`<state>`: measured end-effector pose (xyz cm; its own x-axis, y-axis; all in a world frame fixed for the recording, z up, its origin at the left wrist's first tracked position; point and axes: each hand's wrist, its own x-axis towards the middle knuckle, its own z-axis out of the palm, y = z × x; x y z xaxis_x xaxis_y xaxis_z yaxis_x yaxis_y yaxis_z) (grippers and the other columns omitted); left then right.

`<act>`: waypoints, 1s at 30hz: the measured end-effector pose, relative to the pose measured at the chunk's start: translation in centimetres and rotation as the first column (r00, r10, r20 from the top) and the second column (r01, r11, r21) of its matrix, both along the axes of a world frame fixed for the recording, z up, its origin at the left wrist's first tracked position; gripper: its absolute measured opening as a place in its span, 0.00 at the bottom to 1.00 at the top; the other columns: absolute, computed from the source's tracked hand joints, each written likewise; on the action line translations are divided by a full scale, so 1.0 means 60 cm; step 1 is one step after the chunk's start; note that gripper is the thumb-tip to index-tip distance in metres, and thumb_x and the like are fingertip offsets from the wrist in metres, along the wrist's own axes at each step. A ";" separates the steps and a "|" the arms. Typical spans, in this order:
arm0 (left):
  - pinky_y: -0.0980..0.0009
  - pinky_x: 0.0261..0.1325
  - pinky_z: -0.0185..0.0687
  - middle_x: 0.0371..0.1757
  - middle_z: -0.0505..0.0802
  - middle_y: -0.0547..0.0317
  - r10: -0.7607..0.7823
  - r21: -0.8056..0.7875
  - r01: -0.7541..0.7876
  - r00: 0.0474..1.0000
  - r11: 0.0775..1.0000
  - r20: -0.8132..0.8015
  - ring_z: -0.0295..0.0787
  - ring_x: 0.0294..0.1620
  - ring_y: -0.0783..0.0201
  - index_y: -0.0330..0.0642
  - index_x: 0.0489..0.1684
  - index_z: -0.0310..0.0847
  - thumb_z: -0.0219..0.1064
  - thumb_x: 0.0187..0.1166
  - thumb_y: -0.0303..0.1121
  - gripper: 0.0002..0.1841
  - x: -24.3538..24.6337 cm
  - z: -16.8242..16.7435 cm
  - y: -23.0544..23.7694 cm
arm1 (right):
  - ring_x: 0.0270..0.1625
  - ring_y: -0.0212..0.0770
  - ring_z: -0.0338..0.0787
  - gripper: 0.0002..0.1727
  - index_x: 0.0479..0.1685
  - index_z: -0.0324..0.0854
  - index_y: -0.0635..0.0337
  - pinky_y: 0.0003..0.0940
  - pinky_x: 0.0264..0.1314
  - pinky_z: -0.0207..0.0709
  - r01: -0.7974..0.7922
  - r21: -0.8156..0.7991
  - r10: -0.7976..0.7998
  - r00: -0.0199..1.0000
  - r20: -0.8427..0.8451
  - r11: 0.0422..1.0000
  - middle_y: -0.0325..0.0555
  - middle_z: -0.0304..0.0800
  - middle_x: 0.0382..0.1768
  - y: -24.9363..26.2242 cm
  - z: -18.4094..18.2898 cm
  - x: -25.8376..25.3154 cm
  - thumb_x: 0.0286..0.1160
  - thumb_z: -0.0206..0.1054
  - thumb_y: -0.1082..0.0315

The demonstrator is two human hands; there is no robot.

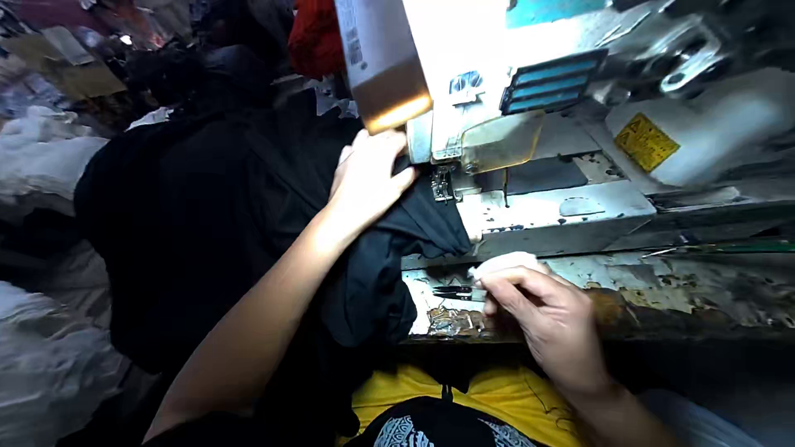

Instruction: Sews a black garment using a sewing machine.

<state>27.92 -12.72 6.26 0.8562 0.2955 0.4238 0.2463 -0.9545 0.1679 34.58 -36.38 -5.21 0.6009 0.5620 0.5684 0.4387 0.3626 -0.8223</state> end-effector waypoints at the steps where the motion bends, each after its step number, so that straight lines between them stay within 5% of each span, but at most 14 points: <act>1: 0.46 0.64 0.73 0.57 0.91 0.53 -0.083 -0.015 0.085 0.993 0.996 0.084 0.81 0.68 0.49 0.45 0.48 0.91 0.68 0.76 0.37 0.11 -0.032 -0.004 -0.014 | 0.34 0.21 0.90 0.08 0.44 0.92 0.59 0.16 0.36 0.88 0.038 0.057 -0.041 0.998 0.040 0.998 0.35 0.92 0.40 -0.005 0.002 0.004 0.78 0.71 0.65; 4: 0.43 0.78 0.62 0.63 0.92 0.56 -0.198 0.045 0.194 0.976 0.980 0.097 0.75 0.78 0.45 0.48 0.49 0.93 0.61 0.76 0.32 0.14 -0.073 -0.047 -0.043 | 0.25 0.21 0.88 0.20 0.68 0.82 0.58 0.15 0.29 0.85 -0.022 0.019 0.020 0.997 0.076 1.000 0.31 0.92 0.30 0.013 0.024 0.013 0.77 0.67 0.73; 7: 0.51 0.78 0.59 0.48 0.95 0.55 -0.210 0.027 0.213 0.918 0.977 0.337 0.81 0.70 0.51 0.43 0.38 0.92 0.62 0.75 0.28 0.10 -0.052 -0.057 -0.040 | 0.16 0.23 0.84 0.31 0.78 0.72 0.59 0.16 0.19 0.81 -0.211 -0.083 0.204 0.975 -0.088 0.974 0.33 0.92 0.27 0.058 0.049 0.029 0.71 0.58 0.82; 9: 0.61 0.75 0.70 0.44 0.93 0.52 -0.241 0.030 0.269 0.799 0.963 0.551 0.85 0.60 0.59 0.36 0.37 0.89 0.65 0.73 0.23 0.06 -0.051 -0.030 -0.052 | 0.12 0.24 0.82 0.28 0.76 0.75 0.61 0.18 0.16 0.80 -0.227 -0.099 0.208 0.964 -0.166 0.969 0.31 0.86 0.18 0.073 0.049 0.033 0.72 0.56 0.81; 13: 0.61 0.74 0.67 0.41 0.93 0.51 -0.308 0.192 0.245 0.656 0.950 0.689 0.86 0.56 0.61 0.33 0.35 0.87 0.66 0.75 0.25 0.05 -0.061 -0.006 -0.057 | 0.15 0.20 0.82 0.11 0.56 0.83 0.65 0.14 0.21 0.81 -0.183 -0.063 0.178 0.981 -0.073 0.981 0.26 0.82 0.16 0.076 0.040 0.032 0.81 0.62 0.74; 17: 0.57 0.73 0.65 0.40 0.93 0.50 -0.405 0.304 0.269 0.662 0.914 0.630 0.86 0.53 0.60 0.35 0.36 0.89 0.66 0.78 0.27 0.06 -0.075 -0.024 -0.065 | 0.26 0.23 0.89 0.07 0.45 0.87 0.61 0.18 0.33 0.87 -0.248 -0.051 0.245 0.968 -0.054 0.968 0.29 0.91 0.28 0.053 0.043 0.015 0.82 0.65 0.70; 24: 0.56 0.77 0.64 0.40 0.90 0.54 -0.571 0.360 0.443 0.644 0.821 0.509 0.83 0.55 0.58 0.41 0.36 0.89 0.67 0.81 0.28 0.05 -0.116 -0.075 -0.121 | 0.49 0.20 0.91 0.09 0.49 0.90 0.61 0.18 0.56 0.87 -0.325 0.005 0.324 0.943 0.080 0.946 0.32 0.94 0.48 -0.018 0.040 -0.039 0.82 0.67 0.67; 28: 0.64 0.71 0.67 0.44 0.93 0.59 -0.520 0.168 0.501 0.736 0.849 0.434 0.81 0.61 0.61 0.43 0.35 0.92 0.69 0.79 0.32 0.06 -0.146 -0.018 -0.153 | 0.40 0.23 0.92 0.07 0.48 0.89 0.61 0.20 0.46 0.90 -0.395 0.015 0.395 0.918 0.015 0.918 0.33 0.94 0.42 -0.048 0.041 -0.053 0.81 0.68 0.68; 30: 0.60 0.65 0.68 0.46 0.94 0.61 -0.544 0.240 0.496 0.813 0.834 0.207 0.83 0.59 0.59 0.47 0.37 0.93 0.67 0.79 0.32 0.07 -0.144 0.019 -0.165 | 0.39 0.24 0.93 0.06 0.47 0.88 0.60 0.21 0.46 0.90 -0.410 0.011 0.410 0.912 0.012 0.912 0.33 0.94 0.40 -0.047 0.039 -0.051 0.81 0.69 0.68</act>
